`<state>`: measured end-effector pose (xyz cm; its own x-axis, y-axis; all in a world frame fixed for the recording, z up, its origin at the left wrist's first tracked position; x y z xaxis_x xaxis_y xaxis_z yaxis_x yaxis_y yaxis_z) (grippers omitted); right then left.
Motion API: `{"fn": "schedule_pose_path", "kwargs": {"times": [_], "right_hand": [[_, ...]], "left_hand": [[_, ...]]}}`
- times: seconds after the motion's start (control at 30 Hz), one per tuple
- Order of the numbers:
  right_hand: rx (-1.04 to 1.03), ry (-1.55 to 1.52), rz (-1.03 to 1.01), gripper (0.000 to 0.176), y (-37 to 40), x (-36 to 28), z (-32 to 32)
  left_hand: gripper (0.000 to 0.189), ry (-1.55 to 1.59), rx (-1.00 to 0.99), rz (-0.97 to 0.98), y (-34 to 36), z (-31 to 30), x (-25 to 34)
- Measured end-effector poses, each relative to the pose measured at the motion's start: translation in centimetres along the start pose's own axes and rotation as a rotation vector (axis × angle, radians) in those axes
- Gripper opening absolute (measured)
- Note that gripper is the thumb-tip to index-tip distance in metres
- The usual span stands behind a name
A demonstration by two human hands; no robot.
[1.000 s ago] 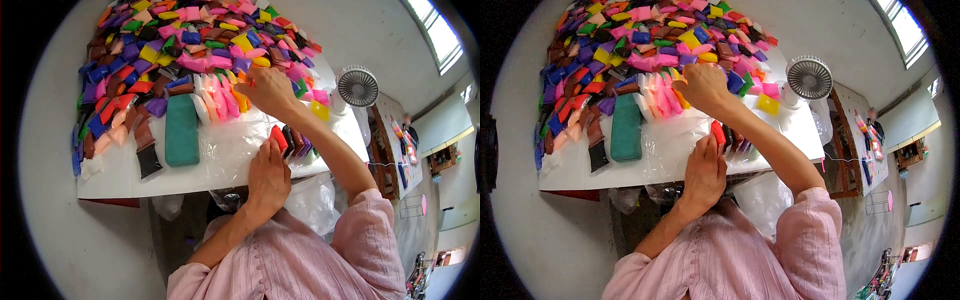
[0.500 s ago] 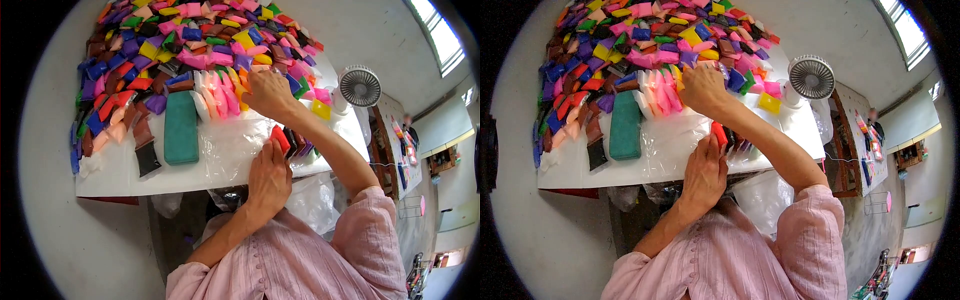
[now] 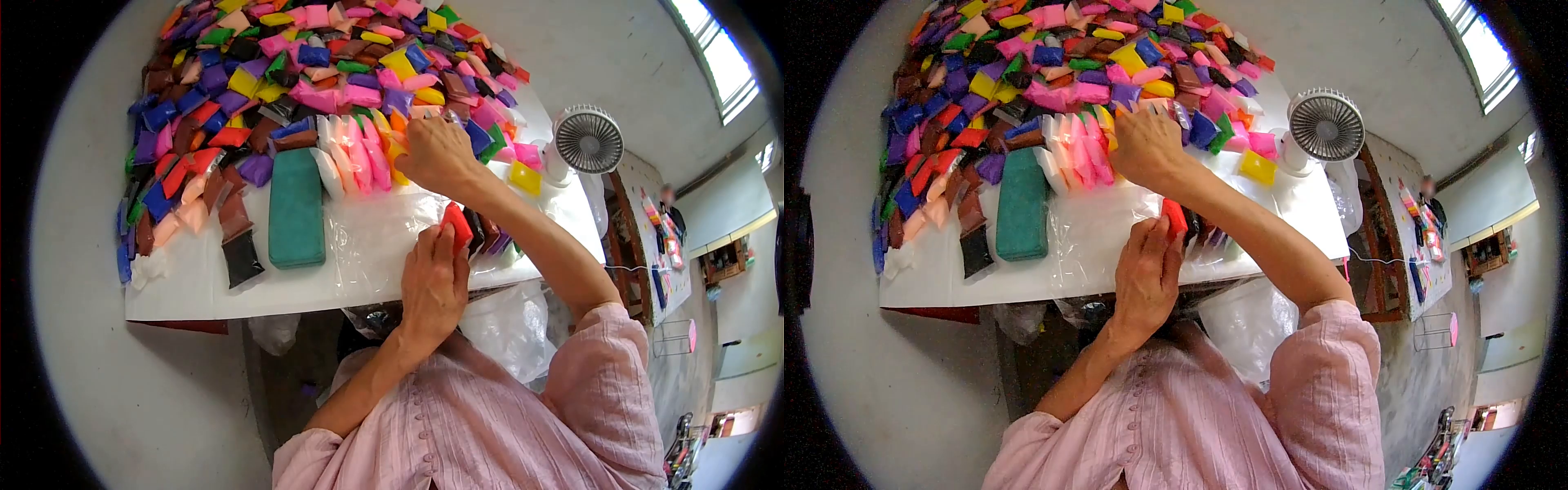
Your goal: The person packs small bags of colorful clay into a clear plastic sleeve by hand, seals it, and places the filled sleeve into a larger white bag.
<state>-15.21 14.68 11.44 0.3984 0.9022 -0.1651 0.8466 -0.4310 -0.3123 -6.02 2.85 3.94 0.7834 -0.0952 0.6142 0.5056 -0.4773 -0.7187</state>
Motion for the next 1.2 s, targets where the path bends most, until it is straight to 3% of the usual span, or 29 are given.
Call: {"fn": "schedule_pose_path", "kwargs": {"times": [0.1,0.5,0.7,0.8,0.87,0.97,1.03,1.2], "right_hand": [[-0.07,0.016,0.024,0.033,-0.2,0.0,0.3],[-0.013,0.107,-0.03,0.034,0.3,0.0,0.3],[-0.011,0.033,0.096,0.036,0.7,0.4,-1.9],[0.032,-0.071,0.243,0.034,1.9,0.9,-5.5],[0.264,-0.287,0.165,0.028,4.9,1.4,-8.0],[0.129,-0.636,0.257,0.024,10.1,2.2,-10.4],[0.142,-0.665,0.335,0.023,13.0,2.6,-10.8],[-0.013,-0.915,0.467,0.022,15.7,4.6,-5.6]], "left_hand": [[0.028,-0.004,0.016,0.014,0.0,-0.1,0.0],[0.028,0.012,-0.044,0.067,0.1,0.0,-0.2],[0.034,-0.003,-0.099,0.048,0.4,0.0,-0.4],[0.042,0.062,-0.077,0.037,0.2,-0.4,-0.1],[0.047,0.115,-0.05,0.005,0.4,-0.4,-0.4],[0.056,0.225,-0.049,-0.039,0.5,-0.3,-0.8],[0.063,0.312,-0.063,-0.087,0.2,-0.4,-0.6],[0.064,0.357,-0.045,-0.062,-0.6,-1.3,0.2]]}}
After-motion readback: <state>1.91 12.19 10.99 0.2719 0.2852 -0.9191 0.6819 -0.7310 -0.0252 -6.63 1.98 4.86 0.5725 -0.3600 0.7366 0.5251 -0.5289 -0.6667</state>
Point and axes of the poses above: each hand's wrist, its own y-axis away from the middle knuckle, its own z-axis out of the palm, x = y × z, the point moved 5 cm from there along -y, towards the middle knuckle, and after that the axes turned 13 degrees about z, right-handed, at the moved point
